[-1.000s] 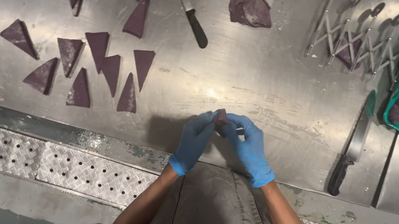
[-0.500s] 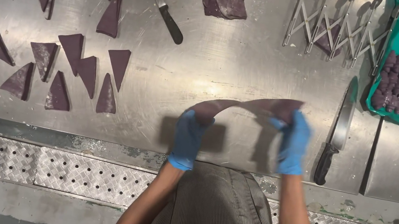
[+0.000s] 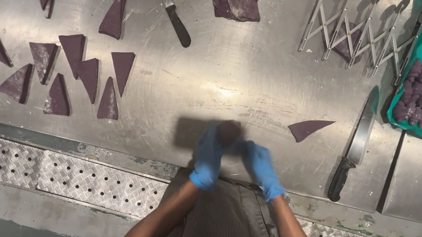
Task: Rolling and shaping triangular dough pieces into finished pastry shapes and placing them on a tray.
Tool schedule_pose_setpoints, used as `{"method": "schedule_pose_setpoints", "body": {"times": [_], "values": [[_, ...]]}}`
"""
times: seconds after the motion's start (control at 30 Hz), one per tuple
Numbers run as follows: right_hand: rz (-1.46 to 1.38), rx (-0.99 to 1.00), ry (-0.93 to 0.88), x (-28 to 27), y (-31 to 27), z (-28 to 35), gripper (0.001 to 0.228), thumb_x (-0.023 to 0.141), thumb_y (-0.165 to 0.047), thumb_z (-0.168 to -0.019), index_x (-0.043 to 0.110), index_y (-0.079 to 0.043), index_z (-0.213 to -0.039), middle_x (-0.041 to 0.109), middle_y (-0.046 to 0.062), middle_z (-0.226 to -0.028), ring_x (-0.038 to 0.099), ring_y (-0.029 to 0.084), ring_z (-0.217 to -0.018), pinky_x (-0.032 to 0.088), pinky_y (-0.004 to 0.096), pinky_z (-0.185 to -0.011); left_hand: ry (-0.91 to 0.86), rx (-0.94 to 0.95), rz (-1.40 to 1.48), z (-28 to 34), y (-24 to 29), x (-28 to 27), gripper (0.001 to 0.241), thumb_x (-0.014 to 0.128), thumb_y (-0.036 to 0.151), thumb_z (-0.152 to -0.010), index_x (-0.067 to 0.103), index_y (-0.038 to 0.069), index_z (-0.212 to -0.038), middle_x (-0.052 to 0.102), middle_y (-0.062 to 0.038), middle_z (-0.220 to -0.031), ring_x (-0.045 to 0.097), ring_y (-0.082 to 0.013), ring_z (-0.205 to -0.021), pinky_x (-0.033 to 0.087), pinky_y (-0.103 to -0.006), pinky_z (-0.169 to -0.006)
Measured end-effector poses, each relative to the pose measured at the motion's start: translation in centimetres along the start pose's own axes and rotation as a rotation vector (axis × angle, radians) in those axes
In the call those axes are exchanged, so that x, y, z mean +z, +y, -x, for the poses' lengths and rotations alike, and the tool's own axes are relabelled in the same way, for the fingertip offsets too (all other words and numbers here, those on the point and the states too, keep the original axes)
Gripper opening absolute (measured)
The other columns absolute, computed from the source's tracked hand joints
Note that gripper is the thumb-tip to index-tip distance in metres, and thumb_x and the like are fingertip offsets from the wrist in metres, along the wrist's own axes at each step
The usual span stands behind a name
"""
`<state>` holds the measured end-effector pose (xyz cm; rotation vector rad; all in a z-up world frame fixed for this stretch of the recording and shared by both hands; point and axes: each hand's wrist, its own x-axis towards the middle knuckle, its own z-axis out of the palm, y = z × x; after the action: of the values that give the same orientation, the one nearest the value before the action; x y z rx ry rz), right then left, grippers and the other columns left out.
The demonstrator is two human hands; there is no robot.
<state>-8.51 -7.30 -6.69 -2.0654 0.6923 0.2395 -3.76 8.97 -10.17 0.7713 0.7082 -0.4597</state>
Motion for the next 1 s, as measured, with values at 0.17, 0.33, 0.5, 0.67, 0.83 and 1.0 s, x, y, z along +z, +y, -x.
{"method": "schedule_pose_setpoints", "body": {"times": [0.17, 0.33, 0.5, 0.67, 0.83, 1.0], "values": [[-1.848, 0.69, -0.304, 4.9, 0.4, -3.5, 0.047, 0.052, -0.036, -0.102, 0.064, 0.006, -0.12, 0.075, 0.016, -0.11, 0.072, 0.026, -0.1, 0.054, 0.037, -0.098, -0.033, -0.081, 0.022, 0.9, -1.4, 0.6, 0.033, 0.059, 0.019, -0.097, 0.062, 0.001, -0.124, 0.068, -0.01, -0.118, 0.069, -0.0211, -0.107, 0.062, -0.0374, -0.09], [-1.393, 0.336, -0.402, 5.4, 1.6, -6.4, 0.037, 0.056, -0.02, -0.105, 0.06, 0.009, -0.127, 0.072, 0.018, -0.114, 0.071, 0.028, -0.104, 0.055, 0.039, -0.099, -0.175, 0.237, -0.151, -3.4, -8.6, -7.0, 0.031, 0.06, 0.016, -0.103, 0.063, -0.005, -0.125, 0.064, -0.011, -0.12, 0.064, -0.0174, -0.106, 0.058, -0.0318, -0.089], [-1.006, 0.363, -0.346, 7.4, 1.6, -7.8, 0.035, 0.058, -0.015, -0.102, 0.064, 0.01, -0.124, 0.073, 0.02, -0.107, 0.073, 0.028, -0.096, 0.058, 0.039, -0.089, -0.152, 0.175, -0.205, -4.8, -12.1, -13.9, 0.032, 0.062, 0.016, -0.102, 0.064, -0.003, -0.127, 0.067, -0.016, -0.112, 0.066, -0.0214, -0.096, 0.058, -0.0316, -0.083], [-0.963, 0.2, -0.411, 8.3, 2.6, -8.2, 0.029, 0.058, -0.01, -0.103, 0.065, 0.011, -0.122, 0.073, 0.017, -0.104, 0.073, 0.024, -0.095, 0.061, 0.037, -0.09, -0.213, 0.13, -0.697, 2.4, -4.3, -10.1, 0.054, 0.07, 0.022, -0.095, 0.058, -0.003, -0.14, 0.066, -0.021, -0.138, 0.063, -0.0287, -0.125, 0.051, -0.0395, -0.107], [-0.838, 0.178, -0.4, 8.6, 2.2, -8.2, 0.03, 0.056, -0.012, -0.103, 0.067, 0.009, -0.121, 0.075, 0.015, -0.103, 0.074, 0.021, -0.094, 0.06, 0.034, -0.087, -0.631, 0.86, -1.712, 0.3, -2.2, -6.2, 0.084, 0.073, 0.037, -0.087, 0.038, -0.008, -0.149, 0.038, -0.031, -0.155, 0.033, -0.0444, -0.148, 0.025, -0.0539, -0.122], [-0.823, 0.17, -0.363, 8.3, 0.7, -9.5, 0.028, 0.059, -0.014, -0.102, 0.069, 0.008, -0.116, 0.076, 0.014, -0.095, 0.073, 0.021, -0.084, 0.06, 0.033, -0.079, -0.643, 0.731, -1.775, -1.4, -3.3, -6.8, 0.096, 0.071, 0.047, -0.085, 0.033, -0.01, -0.153, 0.035, -0.028, -0.159, 0.029, -0.0425, -0.151, 0.019, -0.052, -0.125]]}}
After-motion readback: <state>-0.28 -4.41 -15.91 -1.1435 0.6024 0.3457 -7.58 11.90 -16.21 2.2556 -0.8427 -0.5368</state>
